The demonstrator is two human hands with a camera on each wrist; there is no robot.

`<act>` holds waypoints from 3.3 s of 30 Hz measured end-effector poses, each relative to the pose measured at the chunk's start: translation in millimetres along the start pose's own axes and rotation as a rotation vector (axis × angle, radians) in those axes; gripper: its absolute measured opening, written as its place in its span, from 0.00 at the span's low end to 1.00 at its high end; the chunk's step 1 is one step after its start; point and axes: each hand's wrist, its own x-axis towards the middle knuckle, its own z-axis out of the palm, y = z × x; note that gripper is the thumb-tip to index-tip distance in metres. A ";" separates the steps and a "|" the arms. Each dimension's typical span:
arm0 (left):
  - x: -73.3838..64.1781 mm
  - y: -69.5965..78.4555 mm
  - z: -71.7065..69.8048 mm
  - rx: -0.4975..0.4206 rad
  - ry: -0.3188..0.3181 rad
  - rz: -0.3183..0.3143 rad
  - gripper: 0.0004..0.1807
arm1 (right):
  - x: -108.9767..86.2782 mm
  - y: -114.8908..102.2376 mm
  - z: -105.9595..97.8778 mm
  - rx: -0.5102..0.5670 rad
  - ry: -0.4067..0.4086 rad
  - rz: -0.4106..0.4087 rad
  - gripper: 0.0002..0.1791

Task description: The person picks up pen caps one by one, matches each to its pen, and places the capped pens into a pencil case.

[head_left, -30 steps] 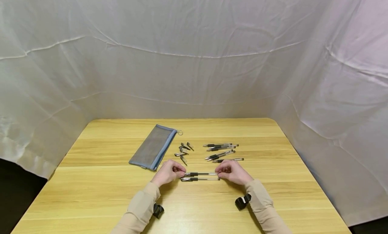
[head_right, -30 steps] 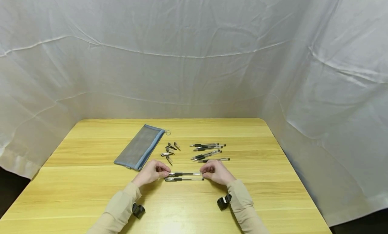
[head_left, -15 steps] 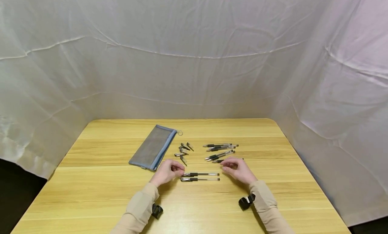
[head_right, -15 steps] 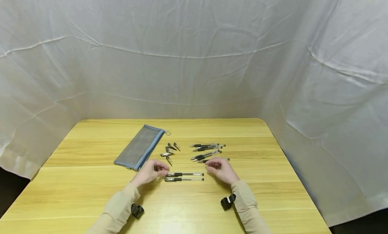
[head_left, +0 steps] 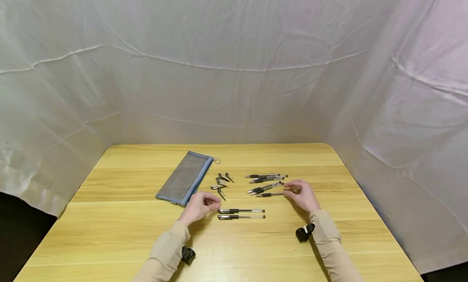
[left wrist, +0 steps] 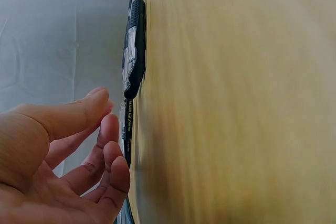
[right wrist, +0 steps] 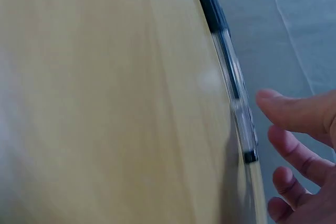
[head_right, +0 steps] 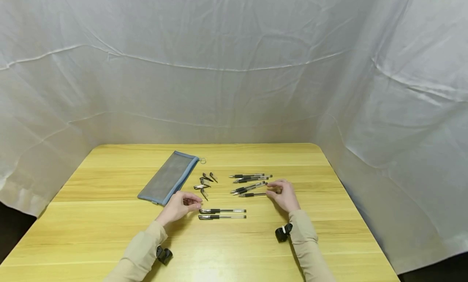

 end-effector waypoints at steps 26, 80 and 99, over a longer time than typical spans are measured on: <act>-1.6 -1.3 -0.3 -0.022 0.000 0.004 0.10 | 6.6 8.9 -2.0 -0.048 -0.082 -0.035 0.11; -1.1 -2.9 -2.1 -0.030 0.015 0.005 0.12 | -1.7 0.2 3.2 -0.096 -0.154 -0.174 0.05; 9.0 0.2 -4.3 -0.014 0.061 -0.020 0.13 | -4.9 -9.8 11.8 -0.104 -0.111 -0.189 0.05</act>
